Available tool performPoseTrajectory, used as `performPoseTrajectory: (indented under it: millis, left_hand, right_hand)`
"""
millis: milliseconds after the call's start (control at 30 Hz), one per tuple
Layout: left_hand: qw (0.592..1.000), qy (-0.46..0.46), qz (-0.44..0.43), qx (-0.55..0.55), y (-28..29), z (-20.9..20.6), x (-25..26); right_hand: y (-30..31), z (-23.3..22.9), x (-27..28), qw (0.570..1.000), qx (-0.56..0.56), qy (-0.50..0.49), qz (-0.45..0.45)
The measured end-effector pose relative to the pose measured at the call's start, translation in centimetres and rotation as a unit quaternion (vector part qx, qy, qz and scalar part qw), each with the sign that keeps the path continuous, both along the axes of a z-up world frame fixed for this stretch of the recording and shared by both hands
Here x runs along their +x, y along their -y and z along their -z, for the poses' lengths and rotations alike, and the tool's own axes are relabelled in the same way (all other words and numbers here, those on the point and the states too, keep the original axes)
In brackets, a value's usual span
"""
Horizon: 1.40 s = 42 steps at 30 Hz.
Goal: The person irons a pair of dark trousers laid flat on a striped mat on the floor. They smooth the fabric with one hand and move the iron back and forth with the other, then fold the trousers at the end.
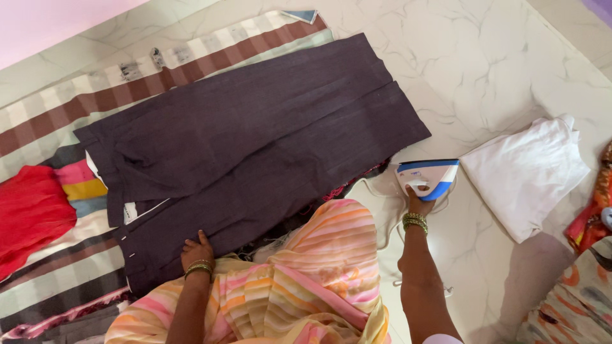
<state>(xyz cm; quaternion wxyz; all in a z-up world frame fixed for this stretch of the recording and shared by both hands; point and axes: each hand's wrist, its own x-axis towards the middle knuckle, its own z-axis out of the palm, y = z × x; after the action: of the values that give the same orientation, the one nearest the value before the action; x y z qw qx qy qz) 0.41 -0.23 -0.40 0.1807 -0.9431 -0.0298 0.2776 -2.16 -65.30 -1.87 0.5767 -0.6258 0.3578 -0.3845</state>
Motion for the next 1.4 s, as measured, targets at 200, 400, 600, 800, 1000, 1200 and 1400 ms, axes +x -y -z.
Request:
performPoseTrajectory:
  millis: [200, 400, 600, 800, 1000, 1200, 1400]
  left_hand:
    - [0.997, 0.033, -0.05, 0.048, -0.6, -0.3, -0.2]
    - [0.987, 0.024, -0.154, 0.043, -1.7, -0.6, 0.5]
    - [0.987, 0.002, -0.161, 0.021, -2.2, -0.5, 1.6]
    - [0.992, -0.101, -0.062, -0.031, -5.2, -1.2, 3.5]
    - [0.982, -0.18, 0.026, -0.039, -10.8, -5.3, 4.3]
    - [0.979, -0.145, 0.125, -0.073, -12.7, -8.7, 2.2]
    - [0.992, -0.102, 0.009, -0.072, -12.9, -9.2, 6.0]
  right_hand:
    - [-0.1, -1.6, -0.9, 0.999, 0.012, -0.009, -0.036]
    - [0.1, -2.6, -1.6, 0.996, -0.034, 0.012, -0.078]
    - [0.9, 0.3, -4.2, 0.989, -0.13, -0.073, 0.01]
    - [-4.2, 0.8, -6.2, 0.965, 0.24, -0.105, 0.01]
    - [-5.7, -2.1, 4.3, 0.934, 0.311, -0.033, -0.171]
    - [-3.4, 1.7, 14.2, 0.915, 0.149, -0.34, -0.156]
    - [-0.4, 5.7, 17.5, 0.742, -0.404, -0.494, -0.205]
